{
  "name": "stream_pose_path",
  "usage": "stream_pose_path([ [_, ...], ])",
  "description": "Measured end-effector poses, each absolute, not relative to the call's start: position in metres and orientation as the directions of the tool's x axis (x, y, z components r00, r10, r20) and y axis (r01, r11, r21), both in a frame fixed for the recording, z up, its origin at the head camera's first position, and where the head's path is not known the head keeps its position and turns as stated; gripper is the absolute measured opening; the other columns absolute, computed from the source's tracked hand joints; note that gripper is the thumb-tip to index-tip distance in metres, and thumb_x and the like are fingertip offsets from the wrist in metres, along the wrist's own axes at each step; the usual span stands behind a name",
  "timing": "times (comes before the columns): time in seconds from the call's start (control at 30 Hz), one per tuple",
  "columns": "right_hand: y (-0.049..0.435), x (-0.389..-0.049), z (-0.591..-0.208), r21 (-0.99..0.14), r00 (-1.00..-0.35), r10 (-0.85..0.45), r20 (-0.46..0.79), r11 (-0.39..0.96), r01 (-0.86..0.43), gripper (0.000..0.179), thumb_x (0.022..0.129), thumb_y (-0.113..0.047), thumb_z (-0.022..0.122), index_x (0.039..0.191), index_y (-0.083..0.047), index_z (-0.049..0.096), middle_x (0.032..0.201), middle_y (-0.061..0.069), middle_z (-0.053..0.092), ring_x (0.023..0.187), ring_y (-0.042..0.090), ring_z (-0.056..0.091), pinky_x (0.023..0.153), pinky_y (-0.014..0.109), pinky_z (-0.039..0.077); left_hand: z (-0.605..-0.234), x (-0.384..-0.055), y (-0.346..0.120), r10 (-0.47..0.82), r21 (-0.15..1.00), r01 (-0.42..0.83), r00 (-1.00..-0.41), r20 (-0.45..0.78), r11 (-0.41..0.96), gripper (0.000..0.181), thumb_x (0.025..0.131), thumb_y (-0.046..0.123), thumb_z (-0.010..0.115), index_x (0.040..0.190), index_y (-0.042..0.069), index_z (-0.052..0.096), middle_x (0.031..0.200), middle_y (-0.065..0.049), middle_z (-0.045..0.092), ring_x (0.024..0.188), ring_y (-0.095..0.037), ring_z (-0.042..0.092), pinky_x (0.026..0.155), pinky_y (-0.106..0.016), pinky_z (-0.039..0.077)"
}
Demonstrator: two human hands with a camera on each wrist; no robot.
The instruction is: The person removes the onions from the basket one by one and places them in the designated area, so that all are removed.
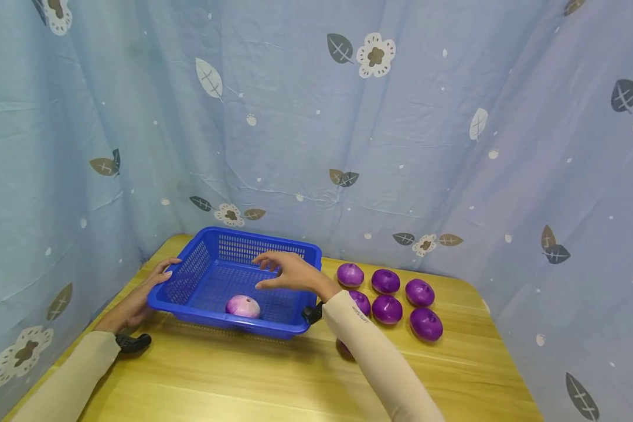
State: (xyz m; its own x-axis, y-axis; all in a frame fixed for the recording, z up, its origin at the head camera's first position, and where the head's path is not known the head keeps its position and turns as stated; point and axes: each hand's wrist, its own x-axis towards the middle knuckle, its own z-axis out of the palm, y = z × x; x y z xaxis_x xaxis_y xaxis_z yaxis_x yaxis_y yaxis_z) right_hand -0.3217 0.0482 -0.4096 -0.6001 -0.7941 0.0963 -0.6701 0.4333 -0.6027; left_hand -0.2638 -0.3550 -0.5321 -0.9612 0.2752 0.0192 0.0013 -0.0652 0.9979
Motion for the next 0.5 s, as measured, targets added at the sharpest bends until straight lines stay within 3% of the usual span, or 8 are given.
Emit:
stream_pose_path([
  [0.27, 0.026, -0.330, -0.413, -0.618, -0.560, -0.826, 0.073, 0.403, -0.675, 0.056, 0.090, -0.040, 0.081, 0.140, -0.023, 0.060, 0.127, -0.003, 0.068, 0.112, 0.016, 0.062, 0.094, 0.036, 0.055, -0.530, -0.264, -0.356, 0.271, 0.999, 0.000, -0.962, 0.015, -0.054, 0.044, 0.112, 0.041, 0.037, 0.154, 0.035, 0.026, 0.146, -0.026, 0.028, 0.103, -0.032, 0.064, 0.081, -0.044, 0.058],
  [0.5, 0.008, -0.332, -0.422, -0.595, -0.495, -0.869, 0.007, 0.394, -0.701, 0.053, 0.091, -0.035, 0.080, 0.138, -0.020, 0.061, 0.127, 0.002, 0.068, 0.109, 0.016, 0.064, 0.092, 0.030, 0.054, -0.530, -0.264, -0.355, 0.279, 0.997, 0.005, -0.960, 0.025, -0.072, 0.042, 0.112, 0.038, 0.036, 0.153, 0.033, 0.028, 0.145, -0.026, 0.028, 0.101, -0.032, 0.064, 0.079, -0.044, 0.059],
])
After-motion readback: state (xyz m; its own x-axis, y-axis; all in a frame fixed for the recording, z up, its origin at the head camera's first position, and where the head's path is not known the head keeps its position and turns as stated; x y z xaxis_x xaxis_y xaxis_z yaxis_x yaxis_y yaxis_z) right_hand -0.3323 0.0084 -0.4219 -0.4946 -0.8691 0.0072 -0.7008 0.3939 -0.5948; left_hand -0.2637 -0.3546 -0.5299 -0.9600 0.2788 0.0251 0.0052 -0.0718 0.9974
